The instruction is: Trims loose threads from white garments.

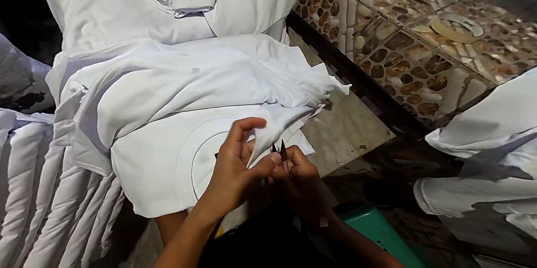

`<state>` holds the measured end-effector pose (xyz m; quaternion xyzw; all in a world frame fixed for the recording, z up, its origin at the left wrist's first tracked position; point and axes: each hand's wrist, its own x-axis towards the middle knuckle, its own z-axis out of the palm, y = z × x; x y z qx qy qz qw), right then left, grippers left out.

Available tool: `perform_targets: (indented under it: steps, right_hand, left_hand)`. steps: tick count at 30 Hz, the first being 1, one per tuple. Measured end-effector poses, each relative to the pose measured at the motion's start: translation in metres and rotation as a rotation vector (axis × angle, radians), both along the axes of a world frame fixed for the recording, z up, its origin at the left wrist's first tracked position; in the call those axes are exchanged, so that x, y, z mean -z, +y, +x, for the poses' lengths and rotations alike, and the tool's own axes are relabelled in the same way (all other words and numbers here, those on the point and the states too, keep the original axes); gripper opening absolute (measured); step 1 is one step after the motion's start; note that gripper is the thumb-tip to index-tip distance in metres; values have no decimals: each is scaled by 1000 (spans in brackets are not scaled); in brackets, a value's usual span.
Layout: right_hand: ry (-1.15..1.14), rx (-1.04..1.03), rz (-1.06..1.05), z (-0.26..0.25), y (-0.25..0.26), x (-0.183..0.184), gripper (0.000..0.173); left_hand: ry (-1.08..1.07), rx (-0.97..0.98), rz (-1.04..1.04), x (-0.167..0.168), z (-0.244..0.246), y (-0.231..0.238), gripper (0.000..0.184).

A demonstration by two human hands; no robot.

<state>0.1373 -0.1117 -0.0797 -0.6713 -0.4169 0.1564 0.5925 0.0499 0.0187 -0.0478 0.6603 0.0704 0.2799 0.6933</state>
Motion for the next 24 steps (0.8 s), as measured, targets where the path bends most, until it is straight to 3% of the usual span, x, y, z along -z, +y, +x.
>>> perform_targets:
  steps: [3, 5, 7, 9, 11, 14, 18, 20, 22, 24]
  right_hand:
    - [55, 46, -55, 3, -1, 0, 14]
    - [79, 53, -57, 2, -1, 0, 13]
    - [70, 43, -49, 0, -3, 2, 14]
    - [42, 22, -41, -2, -4, 5, 17]
    - [-8, 2, -39, -4, -4, 5, 22]
    - [-16, -37, -11, -7, 1, 2, 22]
    - [217, -52, 9, -7, 10, -6, 9]
    - [307, -34, 11, -4, 10, -9, 12]
    - [257, 23, 22, 5, 6, -10, 8]
    - [45, 126, 27, 23, 3, -9, 15]
  left_hand:
    - [209, -221, 760, -6, 4, 0, 16]
    - [221, -224, 937, -10, 5, 7, 10]
    - [166, -237, 899, -11, 7, 15, 19]
    - [131, -188, 699, -11, 9, 24, 34]
    - [123, -97, 489, -11, 8, 30, 37]
    - [86, 49, 361, -12, 4, 31, 34]
    - [46, 130, 342, -11, 0, 33, 36]
    - [18, 152, 304, -12, -2, 35, 37]
    - [14, 160, 336, -11, -3, 32, 36]
    - [39, 72, 618, -8, -3, 14, 38]
